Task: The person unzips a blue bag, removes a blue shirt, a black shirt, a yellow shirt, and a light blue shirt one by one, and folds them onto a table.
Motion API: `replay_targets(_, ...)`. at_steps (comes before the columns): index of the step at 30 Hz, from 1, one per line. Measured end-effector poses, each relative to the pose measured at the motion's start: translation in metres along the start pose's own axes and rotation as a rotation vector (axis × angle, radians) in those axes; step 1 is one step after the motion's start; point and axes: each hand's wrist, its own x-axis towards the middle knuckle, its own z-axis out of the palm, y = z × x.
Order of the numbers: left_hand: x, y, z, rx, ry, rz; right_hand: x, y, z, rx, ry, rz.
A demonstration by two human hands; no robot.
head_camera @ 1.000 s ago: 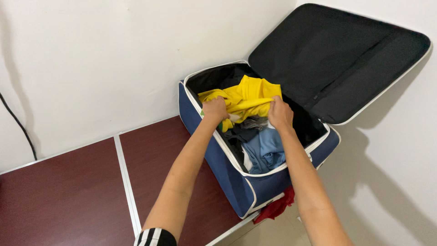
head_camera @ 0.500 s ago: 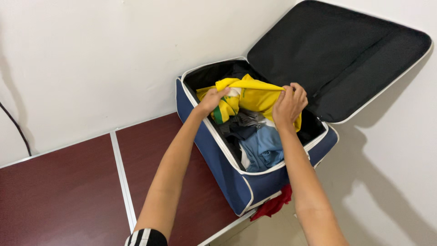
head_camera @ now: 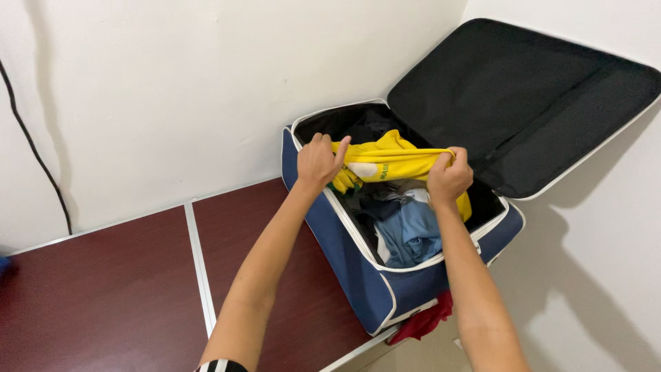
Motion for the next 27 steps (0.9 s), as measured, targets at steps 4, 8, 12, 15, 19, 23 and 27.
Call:
replay_targets(4,-0.001,0.017,-0.027,0.058,-0.118,0.178,0.002,0.000,-0.001,-0.134,-0.027,0.062)
replay_targets(8,-0.001,0.025,-0.041,0.304,-0.492,0.274,0.002,0.000,-0.003,-0.132,-0.591,0.313)
replay_targets(12,0.006,0.027,-0.040,0.500,-0.710,0.191,-0.007,0.002,0.003,-0.105,-1.186,0.143)
replay_targets(15,0.006,0.027,-0.017,0.593,-0.766,0.210,-0.014,0.000,0.008,-0.270,-1.332,-0.039)
replay_targets(19,0.001,0.011,0.020,0.369,-0.725,0.249,-0.015,0.005,0.006,-0.178,-1.486,0.034)
replay_targets(23,0.006,0.002,0.016,0.131,-0.486,0.221,-0.022,0.029,0.021,-0.094,-1.339,0.065)
replay_targets(27,0.015,-0.001,-0.021,-0.007,-0.302,0.258,-0.023,0.046,0.039,0.271,-1.161,0.239)
